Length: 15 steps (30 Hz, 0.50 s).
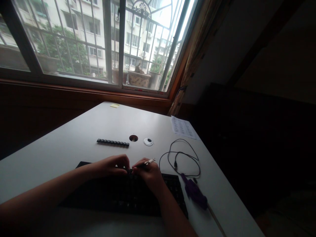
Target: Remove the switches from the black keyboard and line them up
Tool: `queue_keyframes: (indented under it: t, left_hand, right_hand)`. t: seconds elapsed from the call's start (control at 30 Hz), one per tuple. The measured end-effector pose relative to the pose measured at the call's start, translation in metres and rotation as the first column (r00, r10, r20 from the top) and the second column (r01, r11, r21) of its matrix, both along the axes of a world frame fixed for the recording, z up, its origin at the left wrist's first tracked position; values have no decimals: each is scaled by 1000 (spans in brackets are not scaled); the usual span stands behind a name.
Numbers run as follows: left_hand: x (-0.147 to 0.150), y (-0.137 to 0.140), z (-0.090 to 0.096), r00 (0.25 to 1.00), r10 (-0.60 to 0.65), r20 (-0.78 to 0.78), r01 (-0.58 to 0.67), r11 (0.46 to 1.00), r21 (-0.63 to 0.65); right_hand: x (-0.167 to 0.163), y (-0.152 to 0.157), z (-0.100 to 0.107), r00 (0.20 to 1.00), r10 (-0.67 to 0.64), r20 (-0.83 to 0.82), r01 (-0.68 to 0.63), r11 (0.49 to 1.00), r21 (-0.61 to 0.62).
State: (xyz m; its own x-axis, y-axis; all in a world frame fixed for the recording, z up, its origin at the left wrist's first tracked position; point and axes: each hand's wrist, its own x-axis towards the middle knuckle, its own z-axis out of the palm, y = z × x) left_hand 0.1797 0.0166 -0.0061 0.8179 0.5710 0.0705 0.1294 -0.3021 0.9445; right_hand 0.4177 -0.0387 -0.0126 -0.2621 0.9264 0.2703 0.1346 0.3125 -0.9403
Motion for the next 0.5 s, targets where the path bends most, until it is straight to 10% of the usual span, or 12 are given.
queue_keyframes:
  t: [0.5]
  left_hand:
    - [0, 7, -15, 999, 21, 28, -21, 1000, -11]
  right_hand:
    - [0, 0, -1, 997, -23, 76, 22, 1000, 16]
